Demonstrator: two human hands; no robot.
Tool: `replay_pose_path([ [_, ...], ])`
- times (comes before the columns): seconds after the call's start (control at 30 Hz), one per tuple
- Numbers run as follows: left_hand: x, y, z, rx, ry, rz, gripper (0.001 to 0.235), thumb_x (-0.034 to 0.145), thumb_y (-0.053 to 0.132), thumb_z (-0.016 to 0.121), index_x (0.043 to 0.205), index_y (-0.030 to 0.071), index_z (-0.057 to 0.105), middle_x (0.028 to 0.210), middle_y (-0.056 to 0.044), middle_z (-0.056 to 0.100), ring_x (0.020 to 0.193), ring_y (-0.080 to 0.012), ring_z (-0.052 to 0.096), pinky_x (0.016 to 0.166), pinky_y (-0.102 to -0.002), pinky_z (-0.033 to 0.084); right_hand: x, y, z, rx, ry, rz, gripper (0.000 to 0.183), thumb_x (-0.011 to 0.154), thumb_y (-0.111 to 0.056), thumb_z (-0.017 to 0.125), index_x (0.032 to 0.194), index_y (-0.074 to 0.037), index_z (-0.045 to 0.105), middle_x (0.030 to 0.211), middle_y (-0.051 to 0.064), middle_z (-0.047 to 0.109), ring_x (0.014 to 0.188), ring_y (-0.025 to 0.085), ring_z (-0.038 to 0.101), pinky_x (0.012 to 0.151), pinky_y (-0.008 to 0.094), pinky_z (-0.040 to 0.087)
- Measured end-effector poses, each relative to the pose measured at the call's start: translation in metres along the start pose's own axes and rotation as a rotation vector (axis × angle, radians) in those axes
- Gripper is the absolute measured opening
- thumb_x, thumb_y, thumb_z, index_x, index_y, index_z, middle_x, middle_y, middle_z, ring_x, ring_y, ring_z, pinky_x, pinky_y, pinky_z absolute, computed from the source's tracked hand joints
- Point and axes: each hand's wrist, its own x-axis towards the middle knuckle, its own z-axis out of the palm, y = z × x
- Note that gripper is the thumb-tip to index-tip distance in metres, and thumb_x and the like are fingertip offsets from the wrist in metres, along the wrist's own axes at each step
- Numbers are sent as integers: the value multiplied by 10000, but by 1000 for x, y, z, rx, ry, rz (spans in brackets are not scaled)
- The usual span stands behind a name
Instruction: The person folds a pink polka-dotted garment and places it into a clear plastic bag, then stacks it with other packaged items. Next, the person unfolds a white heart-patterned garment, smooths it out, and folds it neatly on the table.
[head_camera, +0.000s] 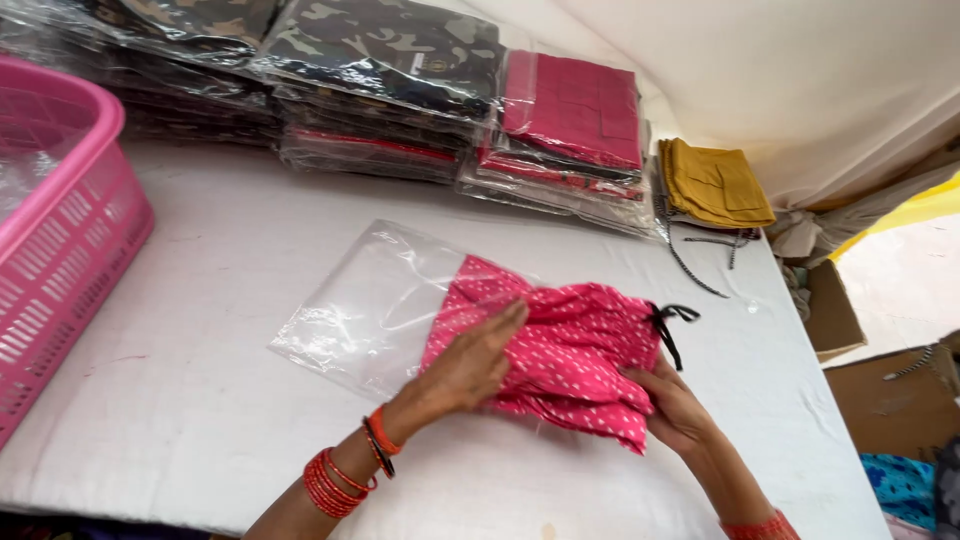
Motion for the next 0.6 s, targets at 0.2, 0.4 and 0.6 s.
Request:
replay_pose_path([
  [0.2,22,39,22,-59,-699,-344,851,755,-14,634,1530,-87,290,1604,-394,146,620,-273,702,551,-365,596,-14,39,-58,-3,174,149,567,917,4,564,1452,-153,462,1328,133,646,1098,247,681,891,428,617],
  [0.4,23,38,33,100,-560,-269,868,720,53,684,1473,-187,324,1578,-387,244,565,-242,688,462,-356,552,-1,52,-29,149,95,128,462,925,33,553,1371,-83,527,1283,154,661,1048,263,704,882,446,624],
  [0.6,21,38,17,14,-561,-331,829,734,-21,623,1486,-157,302,1589,-364,243,515,-225,690,440,-356,557,13,41,45,137,48,178,515,935,47,514,1426,-108,496,1334,145,647,1110,260,703,917,440,600],
])
